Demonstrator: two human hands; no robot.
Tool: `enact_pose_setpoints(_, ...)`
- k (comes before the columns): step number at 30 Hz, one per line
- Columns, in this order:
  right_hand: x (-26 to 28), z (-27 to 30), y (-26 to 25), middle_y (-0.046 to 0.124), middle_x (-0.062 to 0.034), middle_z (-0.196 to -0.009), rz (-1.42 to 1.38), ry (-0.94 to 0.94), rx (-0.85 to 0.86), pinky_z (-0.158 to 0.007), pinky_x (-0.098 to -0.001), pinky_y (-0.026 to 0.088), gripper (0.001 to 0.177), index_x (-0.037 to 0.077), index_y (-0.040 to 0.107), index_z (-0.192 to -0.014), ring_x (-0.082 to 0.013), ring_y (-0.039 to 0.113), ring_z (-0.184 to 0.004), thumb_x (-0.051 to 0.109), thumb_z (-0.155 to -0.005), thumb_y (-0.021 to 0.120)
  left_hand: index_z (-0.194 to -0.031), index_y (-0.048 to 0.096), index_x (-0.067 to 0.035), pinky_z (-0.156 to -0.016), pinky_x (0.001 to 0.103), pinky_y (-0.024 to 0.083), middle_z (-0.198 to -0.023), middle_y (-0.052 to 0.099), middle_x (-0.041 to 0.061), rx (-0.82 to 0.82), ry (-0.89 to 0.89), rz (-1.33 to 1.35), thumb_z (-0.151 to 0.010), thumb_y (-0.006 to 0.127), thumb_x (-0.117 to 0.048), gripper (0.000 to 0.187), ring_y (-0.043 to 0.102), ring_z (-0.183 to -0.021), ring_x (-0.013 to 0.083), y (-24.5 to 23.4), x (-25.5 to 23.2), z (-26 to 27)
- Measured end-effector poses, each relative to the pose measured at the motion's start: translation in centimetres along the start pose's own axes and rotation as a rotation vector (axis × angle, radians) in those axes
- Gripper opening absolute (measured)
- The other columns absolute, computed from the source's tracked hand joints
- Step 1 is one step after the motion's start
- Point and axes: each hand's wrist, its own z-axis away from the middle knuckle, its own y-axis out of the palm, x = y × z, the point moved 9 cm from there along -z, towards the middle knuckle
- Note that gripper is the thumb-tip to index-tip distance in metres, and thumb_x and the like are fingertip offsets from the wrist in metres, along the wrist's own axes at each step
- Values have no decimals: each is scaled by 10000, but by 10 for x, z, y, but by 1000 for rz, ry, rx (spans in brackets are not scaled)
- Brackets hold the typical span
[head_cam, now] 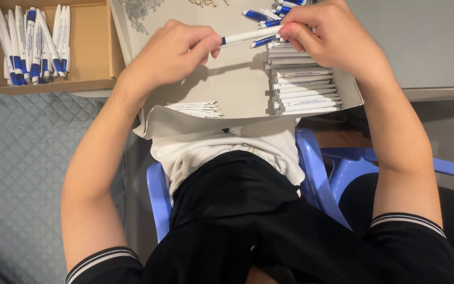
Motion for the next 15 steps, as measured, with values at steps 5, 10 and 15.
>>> enact_pose_setpoints(5, -2, 2, 2, 635, -26, -843, -2, -14, -11, -740, -355, 377, 199, 49, 706, -1057, -171, 498, -729, 120, -1203, 592, -816, 626, -144, -728, 299, 408, -684, 577, -61, -63, 98, 131, -1173, 374, -323, 472, 487, -598, 88, -3, 1, -1)
enact_pose_setpoints(10, 1, 1, 1, 462, 19, -705, -16, 167, 28, -655, -338, 303, 310, 97, 519, -869, -143, 384, -634, 124, -1165, 432, -1232, 646, -105, -718, 401, 428, -1144, 734, 29, -234, 181, -57, -1109, 560, -319, 261, 598, -694, 183, -20, -18, 4)
enact_pose_setpoints(15, -4, 0, 3, 501, 27, -719, -30, 167, 28, -638, -330, 321, 293, 100, 597, -906, -135, 396, -616, 123, -1154, 443, -1174, 651, -177, -675, 383, 433, -955, 703, -50, -251, 215, -157, -1048, 703, -187, 137, 611, -653, 149, -13, -11, 6)
